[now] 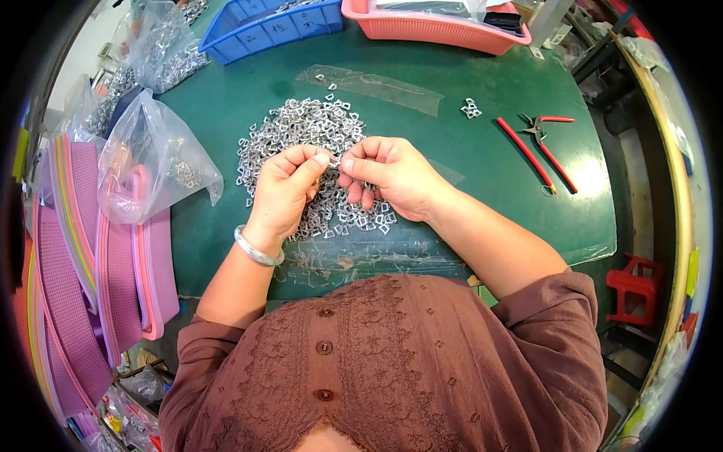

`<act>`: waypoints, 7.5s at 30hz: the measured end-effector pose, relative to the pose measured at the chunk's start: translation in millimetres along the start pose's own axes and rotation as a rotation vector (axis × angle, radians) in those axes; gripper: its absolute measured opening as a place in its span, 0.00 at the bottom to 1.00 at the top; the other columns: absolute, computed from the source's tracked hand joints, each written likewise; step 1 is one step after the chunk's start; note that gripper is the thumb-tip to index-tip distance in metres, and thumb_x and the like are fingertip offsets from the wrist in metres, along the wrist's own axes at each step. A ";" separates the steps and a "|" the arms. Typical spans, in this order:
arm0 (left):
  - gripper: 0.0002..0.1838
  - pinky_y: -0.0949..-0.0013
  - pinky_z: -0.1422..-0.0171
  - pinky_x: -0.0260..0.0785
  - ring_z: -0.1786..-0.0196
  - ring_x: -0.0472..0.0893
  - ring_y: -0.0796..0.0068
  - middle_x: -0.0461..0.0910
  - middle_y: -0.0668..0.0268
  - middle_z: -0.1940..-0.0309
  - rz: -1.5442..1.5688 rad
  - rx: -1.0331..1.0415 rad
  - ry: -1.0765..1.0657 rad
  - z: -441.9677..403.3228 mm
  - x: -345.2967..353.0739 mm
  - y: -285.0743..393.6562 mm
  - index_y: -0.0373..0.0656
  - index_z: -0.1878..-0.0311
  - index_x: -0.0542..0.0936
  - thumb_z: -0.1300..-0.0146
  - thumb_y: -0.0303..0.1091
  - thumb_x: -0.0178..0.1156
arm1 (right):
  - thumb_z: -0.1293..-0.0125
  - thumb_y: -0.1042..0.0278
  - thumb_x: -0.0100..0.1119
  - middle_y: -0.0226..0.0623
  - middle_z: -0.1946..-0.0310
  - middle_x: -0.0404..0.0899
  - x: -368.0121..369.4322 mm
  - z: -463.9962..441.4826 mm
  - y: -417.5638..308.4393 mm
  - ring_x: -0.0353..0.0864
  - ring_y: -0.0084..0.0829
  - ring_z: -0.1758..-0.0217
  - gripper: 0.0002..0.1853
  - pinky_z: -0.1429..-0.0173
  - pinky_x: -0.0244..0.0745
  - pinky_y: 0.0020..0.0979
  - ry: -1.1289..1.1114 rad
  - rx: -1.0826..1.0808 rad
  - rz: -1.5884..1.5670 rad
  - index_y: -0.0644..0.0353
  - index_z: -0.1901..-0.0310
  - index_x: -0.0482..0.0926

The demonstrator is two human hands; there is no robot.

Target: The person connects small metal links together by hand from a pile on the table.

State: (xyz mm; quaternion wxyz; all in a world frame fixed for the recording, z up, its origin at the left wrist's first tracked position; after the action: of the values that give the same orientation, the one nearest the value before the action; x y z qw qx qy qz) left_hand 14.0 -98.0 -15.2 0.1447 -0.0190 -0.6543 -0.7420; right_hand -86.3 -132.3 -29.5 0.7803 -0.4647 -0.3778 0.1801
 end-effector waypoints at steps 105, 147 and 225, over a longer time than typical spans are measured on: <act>0.08 0.74 0.68 0.67 0.73 0.75 0.74 0.76 0.64 0.77 -0.820 0.515 -0.152 11.6 29.2 38.5 0.40 0.62 0.79 0.47 0.23 0.58 | 0.46 0.85 0.44 0.43 0.59 0.71 2.6 -1.4 -7.2 0.76 0.26 0.69 0.21 0.67 0.73 0.23 -0.056 -0.089 -0.070 0.72 0.48 0.63; 0.05 0.71 0.74 0.66 0.76 0.75 0.69 0.75 0.63 0.76 -0.829 0.837 0.051 30.7 27.8 72.9 0.40 0.66 0.78 0.48 0.25 0.60 | 0.41 0.74 0.52 0.36 0.73 0.76 5.4 2.2 -9.1 0.73 0.23 0.76 0.03 0.74 0.68 0.21 -0.084 -0.030 -0.176 0.62 0.66 0.73; 0.05 0.78 0.70 0.65 0.73 0.72 0.78 0.74 0.66 0.73 0.079 0.277 0.396 46.1 -172.8 170.7 0.38 0.64 0.74 0.42 0.28 0.53 | 0.43 0.84 0.45 0.38 0.64 0.73 5.9 1.5 -11.9 0.73 0.24 0.67 0.10 0.65 0.71 0.23 -0.043 -0.140 -0.005 0.68 0.58 0.70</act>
State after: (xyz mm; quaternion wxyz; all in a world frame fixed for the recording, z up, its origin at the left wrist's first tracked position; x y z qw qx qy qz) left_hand 212.9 -37.6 118.6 0.3002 0.1212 -0.7074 -0.6284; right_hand -84.5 -133.6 -16.4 0.7379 -0.5134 -0.4074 0.1613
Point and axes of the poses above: each hand's wrist, its own z-axis away from the middle knuckle, its own x-axis out of the palm, y = z × x, the point moved 10 cm from there along -z, towards the middle knuckle
